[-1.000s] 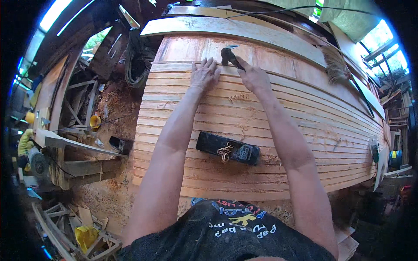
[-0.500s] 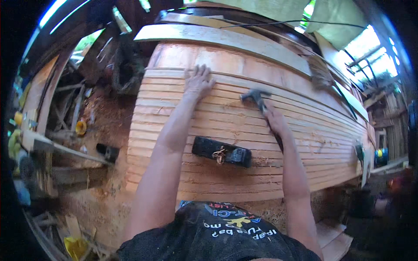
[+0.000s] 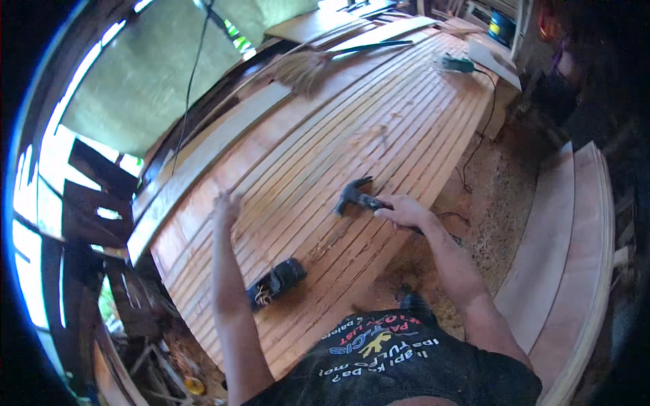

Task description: The person builds a boat by planing a wooden surface, positioning wooden strips, and hammering nails into the strips to secure them to the hull.

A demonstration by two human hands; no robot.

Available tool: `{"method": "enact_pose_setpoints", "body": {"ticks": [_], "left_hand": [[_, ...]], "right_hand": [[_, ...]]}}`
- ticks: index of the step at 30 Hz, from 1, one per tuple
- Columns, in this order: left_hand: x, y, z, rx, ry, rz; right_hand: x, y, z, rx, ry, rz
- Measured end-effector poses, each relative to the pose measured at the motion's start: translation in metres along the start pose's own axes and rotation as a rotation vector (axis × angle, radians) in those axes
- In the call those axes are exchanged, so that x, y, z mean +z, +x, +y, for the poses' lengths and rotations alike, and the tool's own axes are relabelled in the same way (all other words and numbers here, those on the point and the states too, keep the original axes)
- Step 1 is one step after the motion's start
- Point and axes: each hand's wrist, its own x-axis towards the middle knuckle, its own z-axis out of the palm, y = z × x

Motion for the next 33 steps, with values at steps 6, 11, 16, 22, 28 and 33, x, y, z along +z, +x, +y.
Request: {"method": "enact_pose_setpoints", "body": {"ticks": [6,11,16,22,28,33], "left_hand": [[0.005,-0.004,0.228,0.075,-0.143,0.001],[0.019,-0.038,0.297,-0.03,-0.002,0.086],[0.065,0.005,0.212,-0.009,0.037,0.118],[0.02,-0.026,0.275,-0.08,0.022,0.159],[0.014,-0.036,0.277,-0.129,0.0,0.191],[0.043,-0.031,0.24,-0.069,-0.008,0.314]], "right_hand": [[-0.035,-0.041,0.025,-0.152,-0.133,-0.13],[-0.097,-0.086,0.067,-0.135,-0.102,-0.197],[-0.129,-0.071,0.127,-0.182,0.043,-0.041],[-0.13,-0.094,0.134,0.047,0.384,0.124],[-0.143,-0.091,0.145,0.084,0.562,0.001],[-0.196,-0.069,0.135,0.049,0.347,0.046]]}}
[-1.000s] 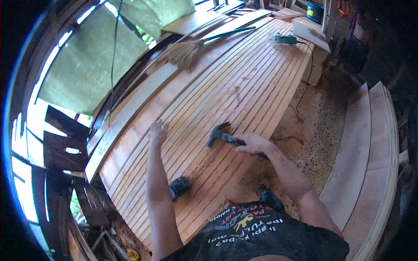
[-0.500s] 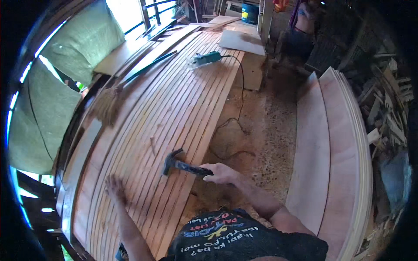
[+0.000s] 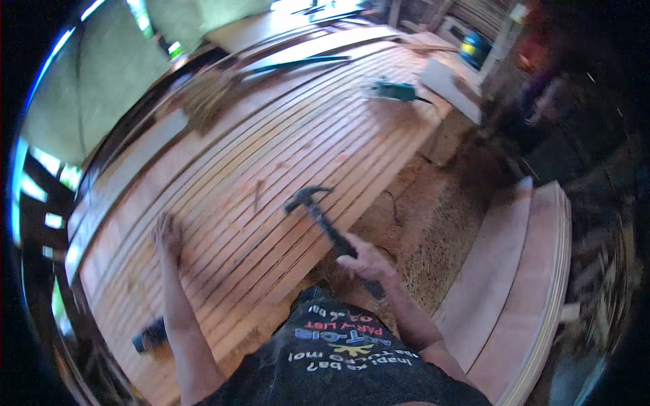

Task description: The person builds a boat by planing a wooden surface, positioning wooden strips, and hammering nails into the strips to secure them to the hull.

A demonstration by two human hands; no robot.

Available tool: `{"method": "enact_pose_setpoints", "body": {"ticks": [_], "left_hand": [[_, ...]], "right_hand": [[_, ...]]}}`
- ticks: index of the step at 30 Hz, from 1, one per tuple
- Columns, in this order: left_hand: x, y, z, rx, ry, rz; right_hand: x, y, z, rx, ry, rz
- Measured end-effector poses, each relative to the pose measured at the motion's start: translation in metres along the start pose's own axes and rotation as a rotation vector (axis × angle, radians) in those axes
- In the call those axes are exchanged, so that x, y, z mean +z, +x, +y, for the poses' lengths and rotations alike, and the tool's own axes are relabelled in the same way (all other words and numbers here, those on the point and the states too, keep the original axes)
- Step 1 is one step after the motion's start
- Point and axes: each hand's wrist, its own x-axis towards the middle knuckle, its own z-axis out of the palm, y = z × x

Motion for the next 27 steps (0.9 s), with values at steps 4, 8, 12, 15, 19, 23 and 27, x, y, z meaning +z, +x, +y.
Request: {"method": "enact_pose_setpoints", "body": {"ticks": [4,8,12,15,19,23,27], "left_hand": [[-0.011,0.015,0.037,-0.159,-0.154,-0.011],[-0.018,0.006,0.076,-0.35,0.03,-0.019],[-0.019,0.007,0.071,-0.368,0.088,-0.06],[-0.011,0.012,0.073,-0.345,0.087,0.009],[-0.001,0.028,0.073,-0.332,-0.064,-0.002],[0.015,0.068,0.112,0.044,-0.172,0.34],[-0.002,0.109,0.183,0.043,-0.255,0.259]], "right_hand": [[-0.063,0.036,-0.01,-0.227,-0.389,0.041],[-0.108,0.092,-0.03,-0.123,-0.666,0.002],[-0.11,0.146,-0.04,-0.149,-0.535,0.056],[-0.101,0.187,-0.042,-0.467,-0.52,0.193],[-0.086,0.24,-0.061,-0.596,-0.51,0.208],[-0.093,0.309,-0.069,-0.746,-0.563,0.243],[-0.094,0.368,-0.072,-0.667,-0.585,0.32]]}}
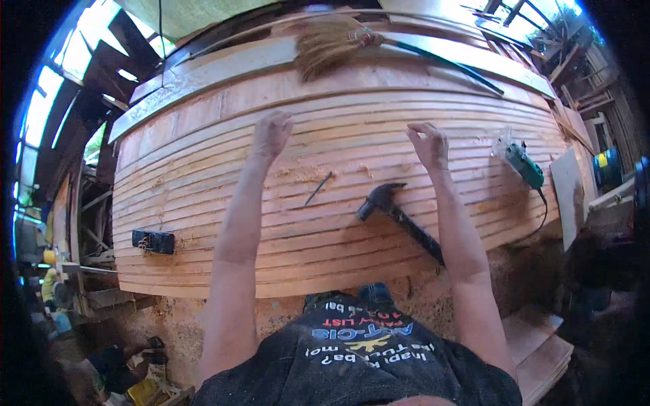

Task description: The person builds a boat by planing a wooden surface, positioning wooden strips, and hammering nails into the strips to secure them to the hull.

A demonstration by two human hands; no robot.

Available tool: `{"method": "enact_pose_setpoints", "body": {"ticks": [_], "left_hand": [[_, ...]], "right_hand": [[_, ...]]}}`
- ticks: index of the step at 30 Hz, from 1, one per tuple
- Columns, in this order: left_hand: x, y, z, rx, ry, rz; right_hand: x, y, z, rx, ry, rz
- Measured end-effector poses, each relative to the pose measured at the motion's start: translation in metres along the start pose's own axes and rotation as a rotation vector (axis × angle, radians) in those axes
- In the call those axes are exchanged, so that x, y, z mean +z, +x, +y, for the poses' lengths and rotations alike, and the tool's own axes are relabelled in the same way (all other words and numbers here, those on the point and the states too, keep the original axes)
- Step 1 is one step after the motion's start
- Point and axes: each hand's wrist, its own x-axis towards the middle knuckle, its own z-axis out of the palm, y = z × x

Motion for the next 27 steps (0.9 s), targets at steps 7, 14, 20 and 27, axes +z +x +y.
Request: {"method": "enact_pose_setpoints", "body": {"ticks": [7,14,20,27], "left_hand": [[0.047,0.047,0.021,-0.007,0.065,-0.016],[0.09,0.058,0.003,-0.026,0.191,0.071],[0.096,0.07,0.002,-0.062,0.168,0.081],[0.1,0.074,-0.001,0.012,0.177,0.145]], "right_hand": [[0.032,0.059,0.051,-0.105,-0.008,0.077],[0.056,0.114,0.102,-0.326,-0.108,0.146],[0.059,0.151,0.124,-0.32,-0.153,0.032],[0.056,0.162,0.131,-0.455,-0.156,-0.023]]}}
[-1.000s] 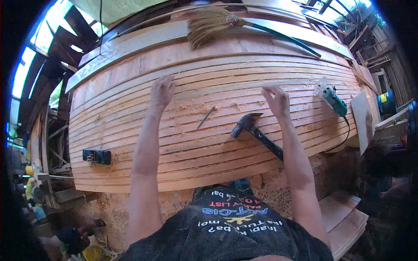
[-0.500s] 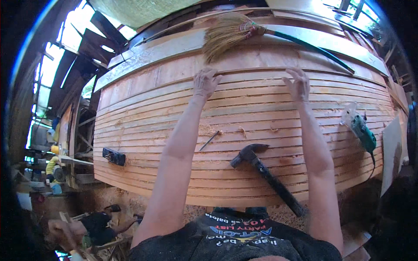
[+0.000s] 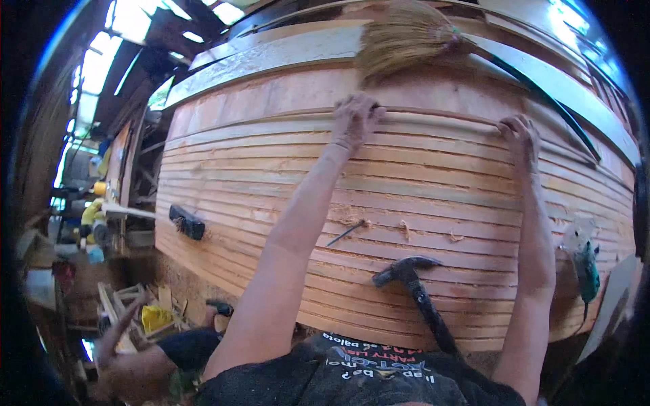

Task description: The person builds a boat by planing a wooden surface, positioning wooden strips, and hammering nails into the strips to secure them to the hull.

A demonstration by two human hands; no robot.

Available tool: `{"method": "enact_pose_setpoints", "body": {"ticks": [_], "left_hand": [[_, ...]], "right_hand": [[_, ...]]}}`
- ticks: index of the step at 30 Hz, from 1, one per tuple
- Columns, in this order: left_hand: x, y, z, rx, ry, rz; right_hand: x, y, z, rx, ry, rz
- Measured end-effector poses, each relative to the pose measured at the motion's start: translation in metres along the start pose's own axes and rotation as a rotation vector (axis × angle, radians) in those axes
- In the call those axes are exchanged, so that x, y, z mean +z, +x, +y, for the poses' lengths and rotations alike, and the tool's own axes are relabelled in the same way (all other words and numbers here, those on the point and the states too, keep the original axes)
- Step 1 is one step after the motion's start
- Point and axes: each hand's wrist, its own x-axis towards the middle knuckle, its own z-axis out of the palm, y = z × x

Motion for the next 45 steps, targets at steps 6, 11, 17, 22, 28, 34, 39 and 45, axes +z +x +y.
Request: {"method": "enact_pose_setpoints", "body": {"ticks": [6,11,17,22,28,34,39,45], "left_hand": [[-0.043,0.027,-0.015,0.025,-0.246,-0.166],[-0.085,0.012,-0.063,-0.011,-0.167,-0.293],[-0.111,0.001,-0.104,-0.016,-0.084,-0.27],[-0.133,0.006,-0.104,0.061,-0.097,-0.227],[-0.103,-0.014,-0.104,0.054,-0.001,-0.165],[-0.121,-0.022,-0.087,0.056,0.086,-0.249],[-0.14,-0.066,-0.088,-0.127,0.224,-0.079],[-0.149,-0.138,-0.101,-0.605,0.246,-0.183]], "right_hand": [[-0.042,0.039,-0.01,-0.09,0.131,-0.015],[-0.06,0.047,-0.019,-0.116,0.097,0.006],[-0.047,0.041,-0.011,-0.089,0.207,-0.072],[-0.089,0.066,-0.012,0.128,0.347,-0.264],[-0.064,0.081,-0.123,-0.161,0.276,-0.512],[-0.043,0.07,-0.097,-0.009,0.553,-0.525],[-0.036,0.064,-0.106,0.053,0.325,-0.536],[0.022,0.054,-0.126,-0.085,0.428,-0.579]]}}
